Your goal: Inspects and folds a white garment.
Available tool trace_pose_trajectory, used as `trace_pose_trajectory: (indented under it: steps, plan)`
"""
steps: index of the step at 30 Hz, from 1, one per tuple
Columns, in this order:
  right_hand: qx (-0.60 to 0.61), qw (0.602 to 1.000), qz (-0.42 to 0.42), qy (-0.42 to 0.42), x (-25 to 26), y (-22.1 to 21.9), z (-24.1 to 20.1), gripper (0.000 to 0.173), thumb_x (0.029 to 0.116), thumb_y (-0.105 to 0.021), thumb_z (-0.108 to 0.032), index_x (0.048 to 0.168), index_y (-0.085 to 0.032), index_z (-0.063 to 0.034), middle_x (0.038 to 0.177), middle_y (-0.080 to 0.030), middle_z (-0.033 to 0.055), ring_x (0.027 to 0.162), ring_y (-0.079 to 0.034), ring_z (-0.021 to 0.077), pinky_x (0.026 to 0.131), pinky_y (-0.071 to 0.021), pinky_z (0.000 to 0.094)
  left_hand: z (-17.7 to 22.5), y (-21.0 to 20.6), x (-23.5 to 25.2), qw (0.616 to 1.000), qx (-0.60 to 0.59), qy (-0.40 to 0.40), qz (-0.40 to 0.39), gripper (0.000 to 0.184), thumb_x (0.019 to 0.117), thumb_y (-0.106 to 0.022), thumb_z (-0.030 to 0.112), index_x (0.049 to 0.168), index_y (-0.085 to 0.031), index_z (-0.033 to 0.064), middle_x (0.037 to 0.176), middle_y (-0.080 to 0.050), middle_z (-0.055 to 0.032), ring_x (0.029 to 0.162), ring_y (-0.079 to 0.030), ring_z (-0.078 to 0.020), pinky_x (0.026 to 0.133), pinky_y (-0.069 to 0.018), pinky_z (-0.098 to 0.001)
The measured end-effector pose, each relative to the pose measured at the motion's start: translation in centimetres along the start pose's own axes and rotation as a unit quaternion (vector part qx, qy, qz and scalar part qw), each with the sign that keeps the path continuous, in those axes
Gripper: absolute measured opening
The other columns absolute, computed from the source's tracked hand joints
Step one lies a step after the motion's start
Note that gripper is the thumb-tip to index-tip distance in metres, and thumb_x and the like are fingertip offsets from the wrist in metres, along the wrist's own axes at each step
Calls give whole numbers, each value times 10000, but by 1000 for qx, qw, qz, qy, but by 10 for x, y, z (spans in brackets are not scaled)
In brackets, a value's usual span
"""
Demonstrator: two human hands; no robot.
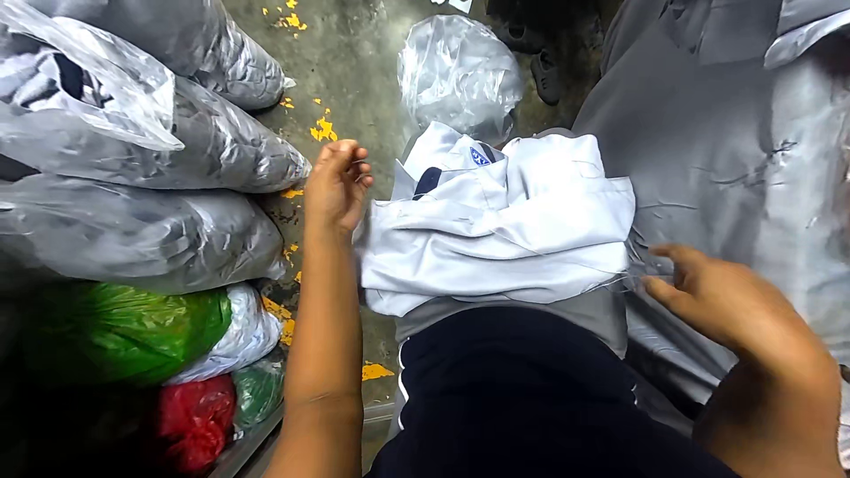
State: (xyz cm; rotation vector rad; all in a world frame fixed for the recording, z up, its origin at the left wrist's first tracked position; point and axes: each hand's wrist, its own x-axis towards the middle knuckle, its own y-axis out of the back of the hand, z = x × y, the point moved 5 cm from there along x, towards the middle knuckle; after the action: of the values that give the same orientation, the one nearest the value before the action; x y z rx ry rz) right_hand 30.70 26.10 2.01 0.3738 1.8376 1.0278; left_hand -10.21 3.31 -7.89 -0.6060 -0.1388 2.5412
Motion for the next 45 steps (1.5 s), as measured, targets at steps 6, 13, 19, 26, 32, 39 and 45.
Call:
trace_pose_trajectory:
  steps: [6,13,19,26,32,39,45]
  plan:
    - [112,943,197,245,10,17,-101,326,971,-545,-175,1194,-717,-11,703,-648,123,555,-569,261,519,-463,492,9,-58,-22,909,332,-108,-227,281,1030,-555,184,1236,-650,19,1188,-643,-51,1034,-618,-67,921,-521,-286]
    - [33,962,-61,264,87,-55,-185,303,1024,-610,-306,1137,-728,-49,926,-728,189,907,-703,405,765,-521,632,8,-96,-56,755,551,-184,-303,433,908,-750,310,1251,-695,52,1207,-674,-179,1176,-587,-387,981,-379,-659]
    - [112,949,-119,269,91,-56,-185,236,1053,-556,-207,977,-725,-60,799,-677,105,789,-666,281,705,-512,531,-6,-106,-82,744,551,-246,-287,268,864,-781,261,1091,-754,123,1298,-623,-175,1263,-530,-408,1030,-358,-654]
    - [162,938,-69,297,60,-35,-176,256,1042,-468,-193,820,-555,-99,616,-451,-7,582,-494,139,543,-376,356,-21,-107,-94,799,472,-295,-228,157,917,-709,233,983,-788,115,1315,-633,-175,1297,-530,-373,1078,-329,-624]
    - [295,852,-24,433,21,-5,-166,271,989,-447,-159,733,-533,-147,598,-406,-106,530,-384,-44,489,-284,152,-21,-89,-95,808,469,-307,-181,166,937,-693,225,982,-780,90,1297,-640,-186,1274,-540,-367,1070,-360,-575]
    - [429,747,-69,502,-19,27,-134,301,1073,-438,-248,835,-550,-101,699,-466,-89,643,-420,-87,581,-323,85,-32,-77,-92,806,482,-293,-181,154,949,-677,165,1022,-774,70,1193,-694,-140,1168,-622,-308,1055,-392,-563]
    - [494,715,-26,493,-38,47,-95,322,1070,-497,-331,797,-544,-167,739,-553,-98,724,-550,-37,696,-461,145,-30,-70,-90,815,463,-295,-187,163,963,-661,154,1040,-775,67,1023,-718,-107,1038,-662,-248,1013,-425,-514]
